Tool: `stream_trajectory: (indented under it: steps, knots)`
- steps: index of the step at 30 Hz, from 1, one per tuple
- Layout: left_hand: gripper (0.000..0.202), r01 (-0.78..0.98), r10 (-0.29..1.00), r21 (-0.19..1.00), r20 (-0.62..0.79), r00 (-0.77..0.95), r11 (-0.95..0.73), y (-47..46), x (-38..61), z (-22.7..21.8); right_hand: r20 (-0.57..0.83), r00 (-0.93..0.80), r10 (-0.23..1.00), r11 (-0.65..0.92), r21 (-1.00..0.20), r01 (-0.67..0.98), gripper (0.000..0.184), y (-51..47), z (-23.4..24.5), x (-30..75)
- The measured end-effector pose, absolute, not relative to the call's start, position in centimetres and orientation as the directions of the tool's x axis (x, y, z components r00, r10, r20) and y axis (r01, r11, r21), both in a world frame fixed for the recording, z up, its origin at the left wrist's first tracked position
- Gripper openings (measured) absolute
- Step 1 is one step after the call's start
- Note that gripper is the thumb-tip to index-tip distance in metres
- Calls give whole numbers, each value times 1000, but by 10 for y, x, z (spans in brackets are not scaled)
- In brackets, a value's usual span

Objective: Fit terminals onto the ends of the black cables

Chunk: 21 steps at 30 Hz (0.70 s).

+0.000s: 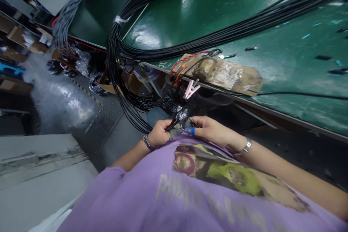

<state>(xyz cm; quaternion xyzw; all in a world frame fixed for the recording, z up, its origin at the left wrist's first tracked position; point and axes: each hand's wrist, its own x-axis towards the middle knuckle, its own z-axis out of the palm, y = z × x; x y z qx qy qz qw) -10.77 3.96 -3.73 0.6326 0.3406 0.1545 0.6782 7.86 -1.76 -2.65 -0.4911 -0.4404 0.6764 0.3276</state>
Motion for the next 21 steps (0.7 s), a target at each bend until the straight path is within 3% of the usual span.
stream_trajectory:
  steps: [4, 7, 12, 16, 21]
  knots:
    - [53, 196, 604, 971, -238, 761, 137, 43, -109, -38, -108, -335, 936, -37, -977, 212, 26, -13, -28, 84]
    - [54, 189, 579, 975, -222, 785, 119, 45, -110, -39, -54, -367, 929, 46, -966, 256, 21, -9, -29, 85]
    - [54, 195, 578, 976, -217, 787, 102, 45, -111, -41, -245, -255, 935, -231, -969, 84, 35, -9, -33, 82]
    - [53, 183, 574, 979, -198, 794, 85, 45, -110, -39, -424, -319, 848, -461, -886, -48, 44, -13, -30, 80]
    - [49, 146, 605, 989, -138, 784, 36, 44, -108, -40, -490, -326, 808, -548, -829, -112, 45, -17, -30, 78]
